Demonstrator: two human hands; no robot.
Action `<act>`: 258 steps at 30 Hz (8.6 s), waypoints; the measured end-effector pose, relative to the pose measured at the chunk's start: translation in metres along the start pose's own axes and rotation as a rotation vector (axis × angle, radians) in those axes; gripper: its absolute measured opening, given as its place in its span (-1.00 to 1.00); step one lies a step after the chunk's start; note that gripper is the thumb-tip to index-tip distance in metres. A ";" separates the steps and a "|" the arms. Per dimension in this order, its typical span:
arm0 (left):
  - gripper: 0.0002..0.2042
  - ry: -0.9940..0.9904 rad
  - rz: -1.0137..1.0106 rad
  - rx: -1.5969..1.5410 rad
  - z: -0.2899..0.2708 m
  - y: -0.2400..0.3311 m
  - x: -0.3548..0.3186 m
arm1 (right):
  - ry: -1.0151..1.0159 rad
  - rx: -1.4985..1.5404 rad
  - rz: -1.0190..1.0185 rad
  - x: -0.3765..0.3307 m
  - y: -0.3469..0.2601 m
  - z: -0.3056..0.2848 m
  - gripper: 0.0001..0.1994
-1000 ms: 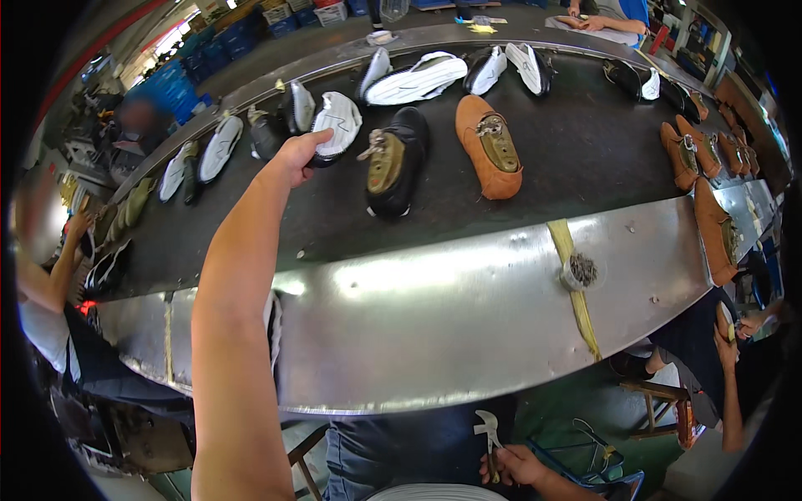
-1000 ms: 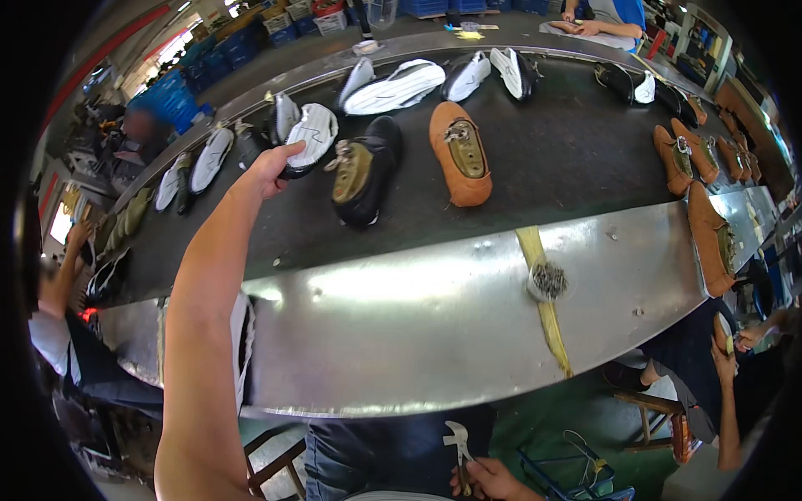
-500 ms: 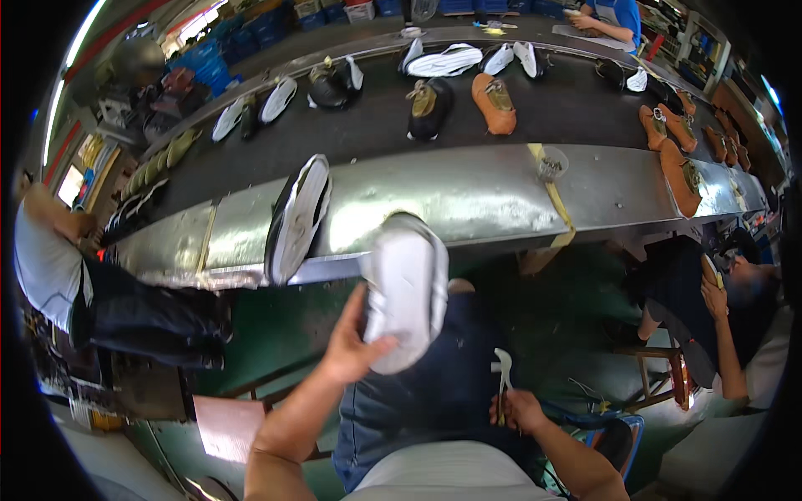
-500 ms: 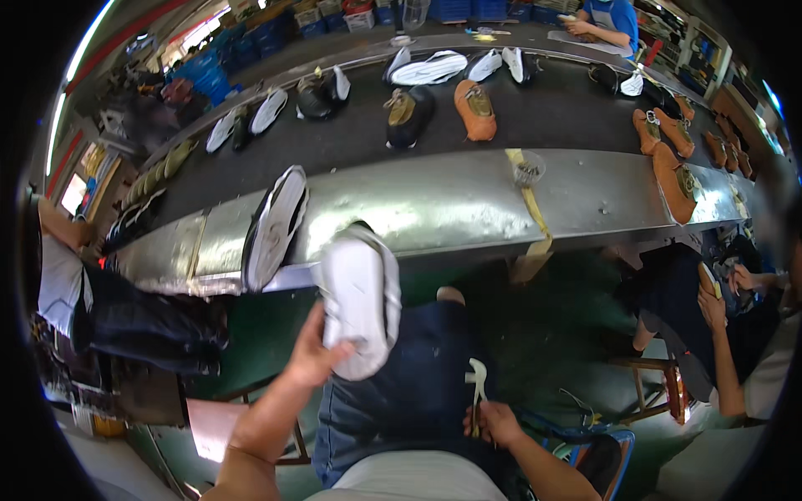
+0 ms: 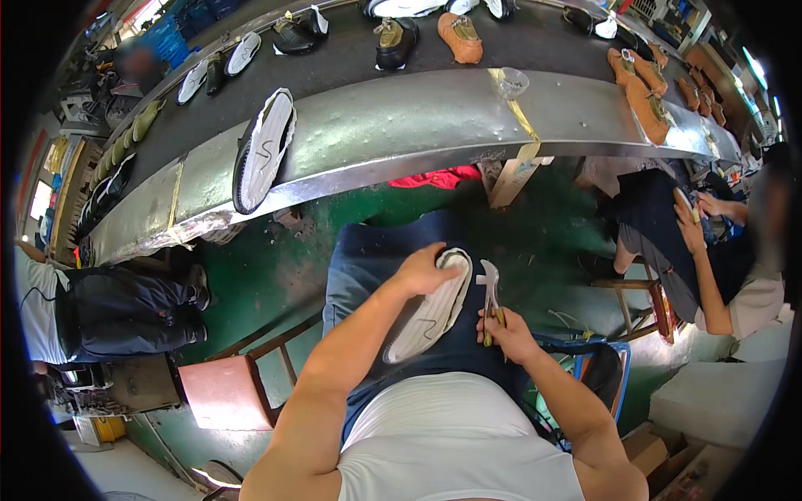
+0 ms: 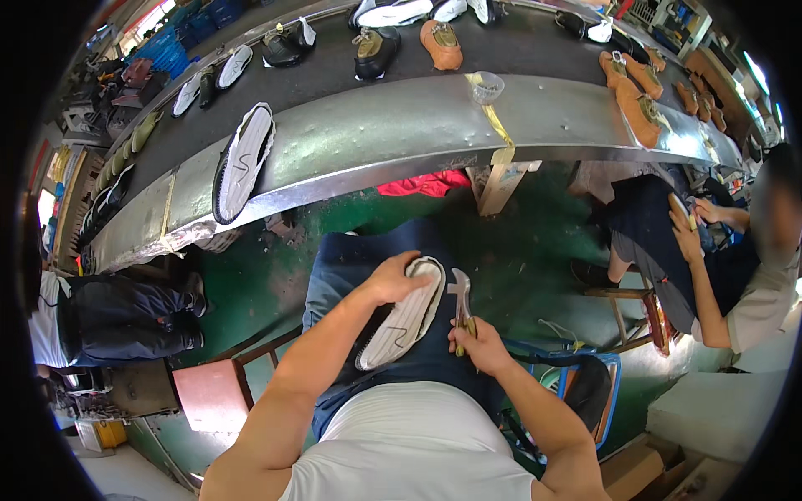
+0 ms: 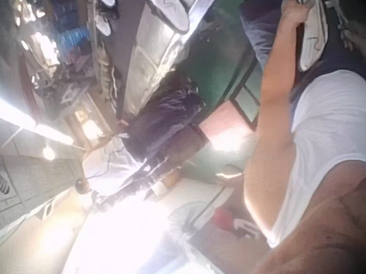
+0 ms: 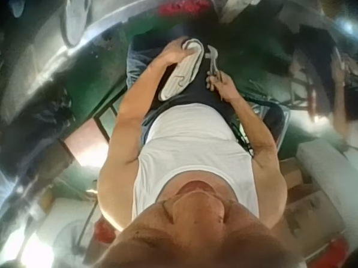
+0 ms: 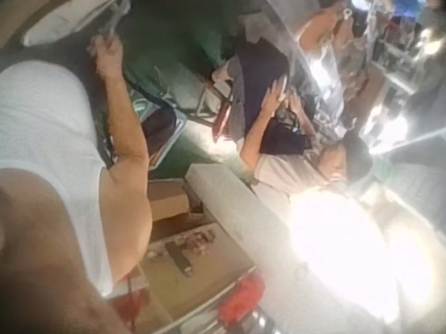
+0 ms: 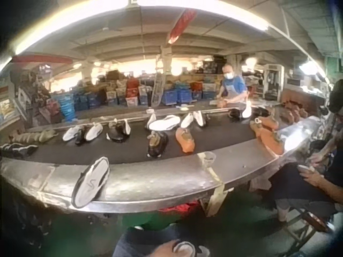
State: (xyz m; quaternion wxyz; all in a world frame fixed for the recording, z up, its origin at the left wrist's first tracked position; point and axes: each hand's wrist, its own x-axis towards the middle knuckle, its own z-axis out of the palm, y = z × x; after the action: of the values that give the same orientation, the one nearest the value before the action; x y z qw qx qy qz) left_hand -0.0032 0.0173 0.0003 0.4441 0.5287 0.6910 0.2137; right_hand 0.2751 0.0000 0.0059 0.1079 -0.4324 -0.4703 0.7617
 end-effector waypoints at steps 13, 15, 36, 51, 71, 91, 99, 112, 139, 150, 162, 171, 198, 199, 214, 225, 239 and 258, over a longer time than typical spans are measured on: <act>-0.36 0.125 0.318 -0.752 -0.043 -0.002 -0.114 | -0.264 -0.501 -0.144 -0.026 -0.095 0.064 -0.69; -0.38 0.179 0.335 -0.643 -0.046 -0.013 -0.114 | -0.350 -0.398 -0.164 -0.013 -0.094 0.063 -0.68; -0.57 0.028 0.359 -0.783 -0.048 -0.022 -0.110 | 0.101 -1.176 -0.513 -0.021 -0.069 0.078 -0.78; -0.39 0.146 0.236 -0.444 -0.024 -0.005 -0.088 | 0.026 -0.829 -0.300 -0.008 -0.080 0.047 -0.71; -0.11 -0.226 -0.162 -0.912 0.017 -0.047 -0.107 | 0.234 -0.940 -0.149 0.022 -0.046 0.027 -0.51; -0.40 0.334 -0.290 -0.977 0.077 -0.040 -0.104 | -0.202 -1.293 -0.372 -0.009 -0.039 0.049 -0.73; -0.52 0.476 -0.115 -0.284 0.074 -0.044 -0.105 | -0.106 -1.470 -0.551 -0.016 -0.072 0.032 -0.43; -0.46 0.094 0.189 0.317 0.031 -0.020 -0.095 | -0.250 -1.033 0.004 0.012 -0.086 -0.014 -0.75; -0.01 -0.183 -0.068 -0.042 -0.020 -0.002 -0.126 | 0.035 -0.827 -0.258 0.007 -0.009 -0.013 -0.65; -0.62 0.300 0.238 -0.243 -0.082 0.098 -0.080 | 0.245 -0.509 -0.364 -0.017 0.021 -0.010 -0.77; -0.75 0.337 -0.083 -0.038 0.016 0.006 -0.114 | -0.232 -0.964 -0.369 -0.015 -0.064 -0.003 -0.50; -0.72 0.521 0.229 0.226 0.031 0.024 -0.111 | -0.557 -0.750 0.472 0.020 -0.162 0.012 -0.65; -0.38 0.110 -0.090 -1.180 0.053 -0.034 -0.065 | -0.300 -0.679 0.211 0.042 -0.085 0.019 -0.79; -0.38 0.118 -0.090 -1.182 0.053 -0.034 -0.065 | -0.251 -0.759 0.099 0.039 -0.082 0.022 -0.78; -0.42 0.199 0.029 -1.037 0.062 -0.042 -0.068 | -0.113 -0.941 -0.315 0.038 -0.043 0.026 -0.80; -0.43 0.406 0.269 -0.320 0.060 -0.038 -0.073 | -0.009 -0.371 0.012 0.041 -0.014 0.058 -0.76; -0.60 0.321 0.199 -0.042 0.043 -0.008 -0.070 | -0.086 -0.548 0.057 0.041 -0.083 0.014 -0.61; -0.21 0.032 -0.233 -0.369 0.015 -0.011 -0.081 | -0.168 -0.929 -0.022 0.019 -0.078 0.009 -0.65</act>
State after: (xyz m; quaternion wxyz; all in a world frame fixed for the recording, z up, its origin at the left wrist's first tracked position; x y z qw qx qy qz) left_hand 0.0075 -0.0632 0.0157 0.5442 0.3516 0.7034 0.2923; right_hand 0.2377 0.0470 0.0601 -0.1274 -0.3668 -0.7731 0.5016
